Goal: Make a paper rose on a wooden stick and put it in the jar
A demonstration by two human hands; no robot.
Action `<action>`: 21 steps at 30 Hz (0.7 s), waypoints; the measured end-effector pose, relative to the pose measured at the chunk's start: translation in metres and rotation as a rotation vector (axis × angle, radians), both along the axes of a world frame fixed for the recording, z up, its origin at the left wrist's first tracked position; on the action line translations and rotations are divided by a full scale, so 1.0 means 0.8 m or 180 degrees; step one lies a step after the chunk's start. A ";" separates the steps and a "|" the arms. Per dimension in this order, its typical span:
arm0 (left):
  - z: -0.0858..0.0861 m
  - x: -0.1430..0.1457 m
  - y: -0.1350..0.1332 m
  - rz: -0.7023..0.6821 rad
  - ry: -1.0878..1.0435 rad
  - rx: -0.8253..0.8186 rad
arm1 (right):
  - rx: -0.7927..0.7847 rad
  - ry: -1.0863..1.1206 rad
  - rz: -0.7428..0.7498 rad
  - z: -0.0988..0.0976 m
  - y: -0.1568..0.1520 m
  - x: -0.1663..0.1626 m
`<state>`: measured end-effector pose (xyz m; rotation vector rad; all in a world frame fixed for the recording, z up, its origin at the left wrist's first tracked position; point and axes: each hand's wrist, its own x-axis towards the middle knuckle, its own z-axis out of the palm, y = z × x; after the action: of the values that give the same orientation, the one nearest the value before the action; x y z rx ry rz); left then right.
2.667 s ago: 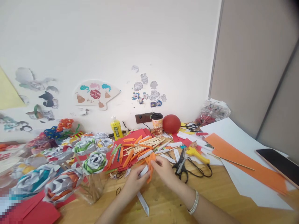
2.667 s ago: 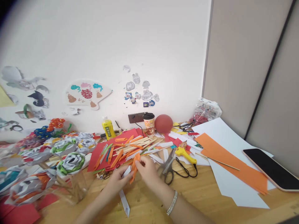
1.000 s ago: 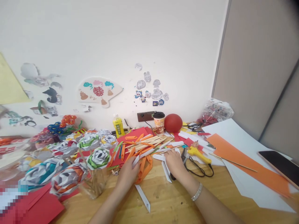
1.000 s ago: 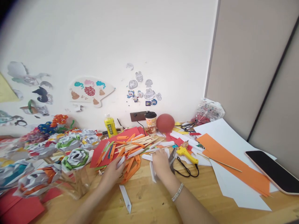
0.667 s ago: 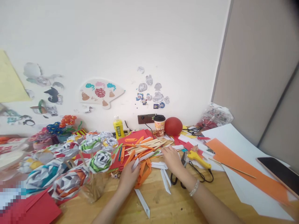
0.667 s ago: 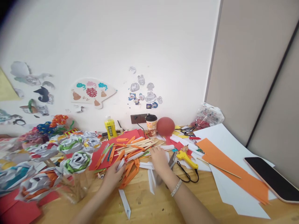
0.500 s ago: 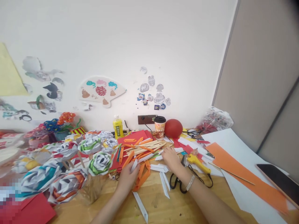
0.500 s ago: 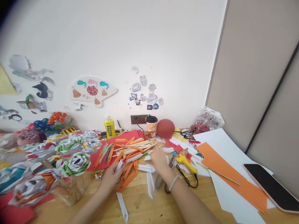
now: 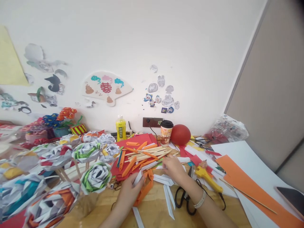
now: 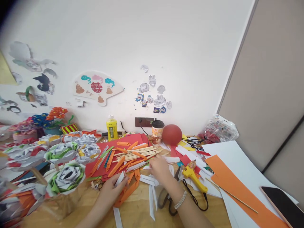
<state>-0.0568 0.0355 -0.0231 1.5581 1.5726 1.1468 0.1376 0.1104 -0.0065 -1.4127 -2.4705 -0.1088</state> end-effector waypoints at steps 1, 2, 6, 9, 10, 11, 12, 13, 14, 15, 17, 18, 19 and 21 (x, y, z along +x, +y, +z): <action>0.000 0.001 -0.001 -0.0015 -0.0056 -0.0018 | -0.0015 0.0186 0.0037 0.003 -0.004 -0.005; 0.000 0.002 -0.001 -0.0052 -0.0147 -0.0034 | -0.0054 0.0525 0.0122 0.006 -0.010 -0.011; -0.001 0.006 -0.004 -0.0016 -0.0587 -0.0132 | -0.0499 0.1724 0.0619 0.012 -0.041 -0.039; 0.000 0.007 -0.006 0.0286 -0.0677 -0.0235 | -0.0822 0.2362 0.0889 0.014 -0.060 -0.055; 0.001 0.006 -0.006 0.0333 -0.0678 -0.0246 | -0.0865 0.2543 0.0896 0.014 -0.064 -0.058; 0.001 0.005 -0.006 0.0341 -0.0672 -0.0250 | -0.0900 0.2713 0.0855 0.014 -0.067 -0.061; 0.001 0.004 -0.005 0.0331 -0.0666 -0.0247 | -0.0951 0.2860 0.0791 0.014 -0.070 -0.064; 0.000 0.004 -0.004 0.0307 -0.0669 -0.0253 | -0.1006 0.2993 0.0702 0.013 -0.072 -0.066; -0.001 0.003 -0.003 0.0286 -0.0683 -0.0257 | -0.1064 0.3097 0.0613 0.011 -0.075 -0.069; -0.003 0.004 -0.003 0.0276 -0.0721 -0.0260 | -0.1118 0.3152 0.0528 0.010 -0.078 -0.071; -0.005 0.005 -0.003 0.0269 -0.0880 -0.0299 | -0.1194 0.3124 0.0435 0.009 -0.082 -0.076; -0.004 0.007 -0.003 0.0280 -0.1003 -0.0316 | -0.1196 0.3036 0.0478 0.010 -0.082 -0.076; -0.003 0.008 -0.004 0.0292 -0.1148 -0.0307 | -0.1138 0.2893 0.0554 0.013 -0.080 -0.074; 0.005 0.010 -0.007 0.0358 -0.1414 -0.0215 | -0.0827 0.2383 0.0681 0.020 -0.067 -0.060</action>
<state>-0.0492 0.0299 -0.0187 1.0857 1.3912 1.3740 0.0899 0.0569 0.0095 -0.9996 -2.0079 0.6803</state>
